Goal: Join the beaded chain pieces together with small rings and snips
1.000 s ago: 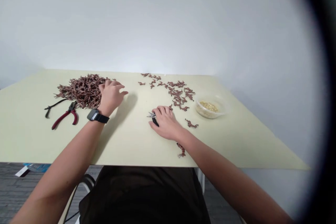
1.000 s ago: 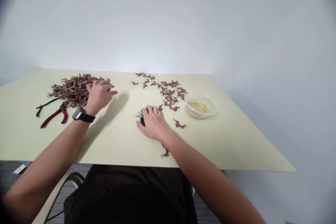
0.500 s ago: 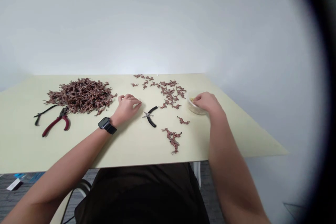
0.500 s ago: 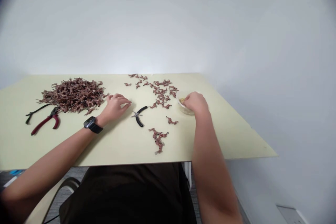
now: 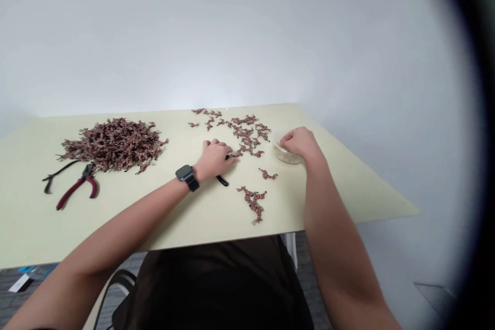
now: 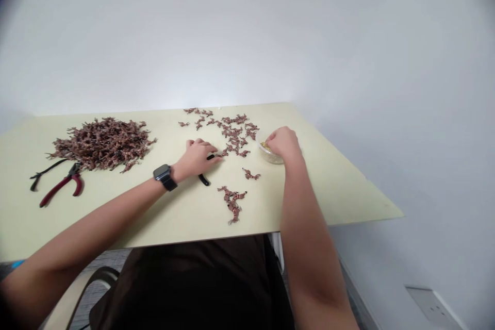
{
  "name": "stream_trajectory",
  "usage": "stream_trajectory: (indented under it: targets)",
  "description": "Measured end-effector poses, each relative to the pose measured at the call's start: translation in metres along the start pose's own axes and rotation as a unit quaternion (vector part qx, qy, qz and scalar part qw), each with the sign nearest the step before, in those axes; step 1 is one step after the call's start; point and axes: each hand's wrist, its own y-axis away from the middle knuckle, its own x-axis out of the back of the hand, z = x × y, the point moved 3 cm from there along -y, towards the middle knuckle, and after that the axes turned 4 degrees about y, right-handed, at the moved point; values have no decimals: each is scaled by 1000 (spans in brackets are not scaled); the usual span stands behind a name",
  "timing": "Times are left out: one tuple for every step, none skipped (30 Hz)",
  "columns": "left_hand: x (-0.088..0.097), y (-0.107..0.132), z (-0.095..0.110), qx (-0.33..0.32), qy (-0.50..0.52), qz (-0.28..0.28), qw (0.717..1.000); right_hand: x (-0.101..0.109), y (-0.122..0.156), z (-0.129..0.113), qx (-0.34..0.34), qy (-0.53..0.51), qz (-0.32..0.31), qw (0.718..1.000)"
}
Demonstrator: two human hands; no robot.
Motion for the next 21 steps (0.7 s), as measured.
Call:
stream_trajectory:
  targets:
    - [-8, -11, 4, 18, 12, -16, 1000, 0, 1, 0, 5, -9, -2, 1000]
    - [-16, -21, 5, 44, 27, -26, 998, 1, 1, 0, 9, -21, -2, 1000]
    - [-22, -30, 6, 62, 40, -35, 997, 1, 2, -1, 13, -35, 1, 999]
    - [-27, -37, 6, 69, 47, -40, 996, 2, 3, -1, 18, -49, 4, 999]
    - [-31, -42, 6, 73, 53, -45, 995, 2, 3, -1, 21, -63, 7, 998]
    - [-32, -44, 5, 71, 60, -50, 994, 2, 4, 0, 24, -75, 10, 997]
    - [-32, -45, 5, 67, 66, -54, 994, 2, 4, 0, 28, -85, 11, 996]
    - [-29, -43, 6, 61, 71, -59, 994, 2, 4, 0, 30, -93, 11, 995]
    - [-26, -39, 7, 53, 81, -60, 993, 2, 4, 0, 32, -100, 11, 994]
    - [-20, -35, 8, 46, 95, -58, 993, 1, 4, 1, 33, -105, 11, 994]
    - [-14, -29, 11, 39, 113, -52, 991, 1, 3, 1, 34, -110, 10, 993]
    - [-6, -23, 13, 34, 150, -38, 987, 0, 3, 1, 35, -112, 9, 993]
    - [1, -16, 15, 32, 190, -26, 981, 0, 3, 1, 35, -112, 8, 993]
    - [9, -10, 17, 31, 224, -24, 974, 0, 3, 0, 34, -109, 6, 993]
    - [15, -3, 18, 34, 249, -21, 968, 0, 4, 0, 33, -105, 3, 994]
    - [21, 4, 19, 37, 267, -19, 963, 1, 4, -1, 32, -99, 1, 995]
    - [27, 11, 18, 39, 288, -23, 956, 2, 5, -3, 31, -91, 1, 995]
    - [30, 18, 17, 47, 312, -31, 948, 3, 6, -4, 33, -82, 2, 996]
    - [33, 25, 15, 60, 337, -40, 939, 4, 7, -6, 35, -72, 5, 997]
    - [34, 31, 13, 76, 358, -42, 929, 6, 8, -7, 40, -62, 8, 997]
    - [35, 37, 10, 92, 374, -39, 922, 7, 9, -8, 45, -52, 10, 998]
